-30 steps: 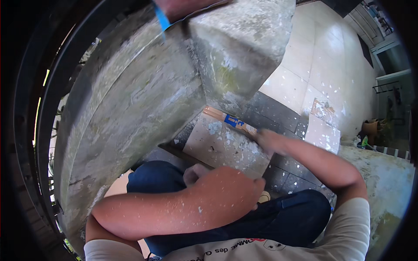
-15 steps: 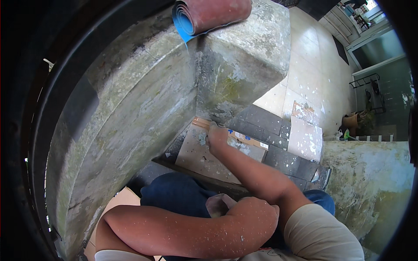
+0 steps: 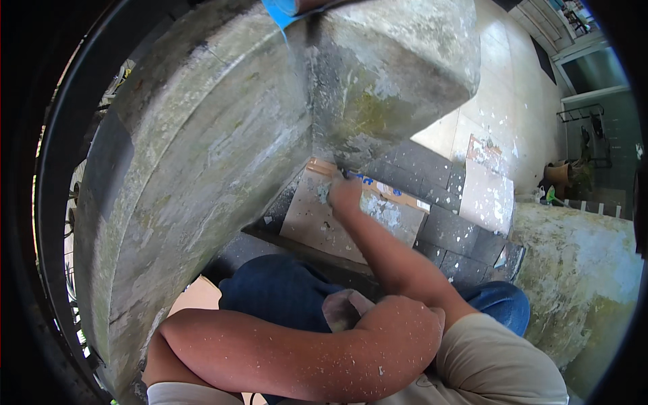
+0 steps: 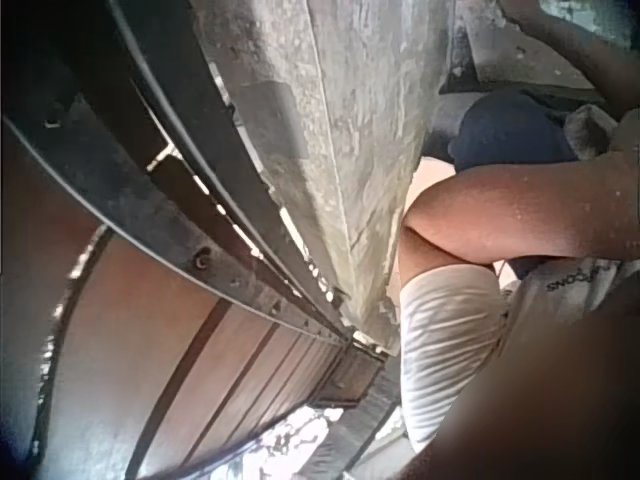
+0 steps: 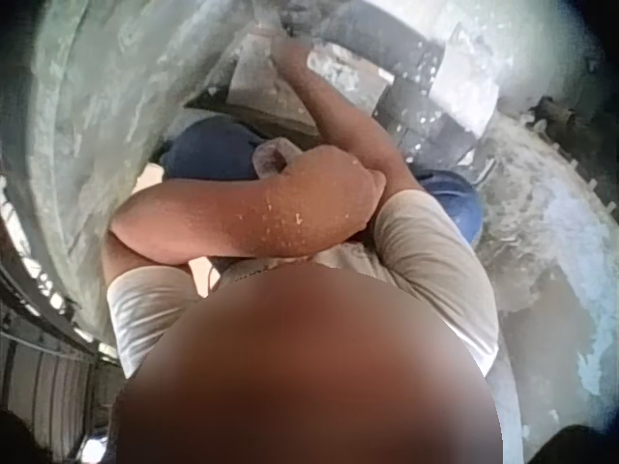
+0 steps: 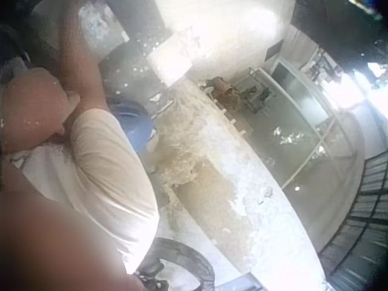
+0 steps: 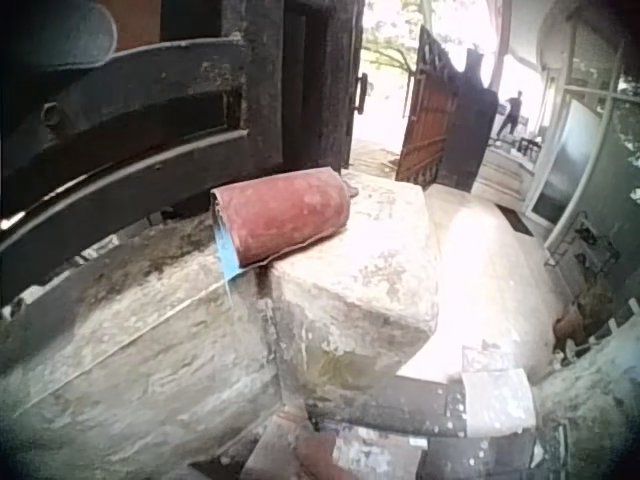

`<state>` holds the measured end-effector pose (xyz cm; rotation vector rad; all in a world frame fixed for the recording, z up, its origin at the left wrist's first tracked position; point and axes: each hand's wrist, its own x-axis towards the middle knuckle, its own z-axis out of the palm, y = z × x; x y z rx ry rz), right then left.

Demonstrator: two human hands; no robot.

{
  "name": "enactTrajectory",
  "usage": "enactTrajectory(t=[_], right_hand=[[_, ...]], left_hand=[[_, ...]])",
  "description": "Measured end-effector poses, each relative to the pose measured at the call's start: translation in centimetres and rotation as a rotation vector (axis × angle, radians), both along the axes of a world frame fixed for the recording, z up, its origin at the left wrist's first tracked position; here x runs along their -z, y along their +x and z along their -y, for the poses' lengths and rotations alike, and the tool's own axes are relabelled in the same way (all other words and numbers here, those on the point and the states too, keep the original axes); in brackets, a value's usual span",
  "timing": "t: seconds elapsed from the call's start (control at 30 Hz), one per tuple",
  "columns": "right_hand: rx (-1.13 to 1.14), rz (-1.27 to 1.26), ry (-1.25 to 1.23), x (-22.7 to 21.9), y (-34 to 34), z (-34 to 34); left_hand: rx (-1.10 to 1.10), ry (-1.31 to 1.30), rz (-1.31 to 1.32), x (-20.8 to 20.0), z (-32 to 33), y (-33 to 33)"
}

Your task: Scraping and sanding a concrete gate post to prepare it for repair.

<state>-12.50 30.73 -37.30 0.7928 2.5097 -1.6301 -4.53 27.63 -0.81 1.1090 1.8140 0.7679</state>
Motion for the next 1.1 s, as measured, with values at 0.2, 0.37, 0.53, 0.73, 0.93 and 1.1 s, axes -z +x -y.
enactTrajectory(t=[0.2, 0.37, 0.53, 0.73, 0.93, 1.1], right_hand=[[0.058, 0.134, -0.154, -1.4, 0.7, 1.5], [0.078, 0.156, -0.198, 0.4, 0.2, 2.4], [-0.324, 0.215, 0.415, 9.4, -2.3, -1.9], [0.017, 0.525, -0.639, -9.1, -2.9, -1.7], [-0.005, 0.630, -0.915, -18.4, -5.8, -5.2], [-0.085, 0.746, -1.123, -22.0, -7.1, -9.0]], left_hand=[[-0.010, -0.062, -0.047, 0.9, 0.0, -0.3], [-0.030, -0.104, -0.086, 1.6, -0.1, -1.7], [-0.178, -0.058, -0.282, 1.6, -0.7, -5.7], [-0.428, -0.317, 0.031, -0.3, 2.4, -5.6], [-0.699, -0.392, 0.031, -0.4, 3.4, -5.9], [-1.045, -0.457, 0.061, 2.6, 5.8, -3.2]])
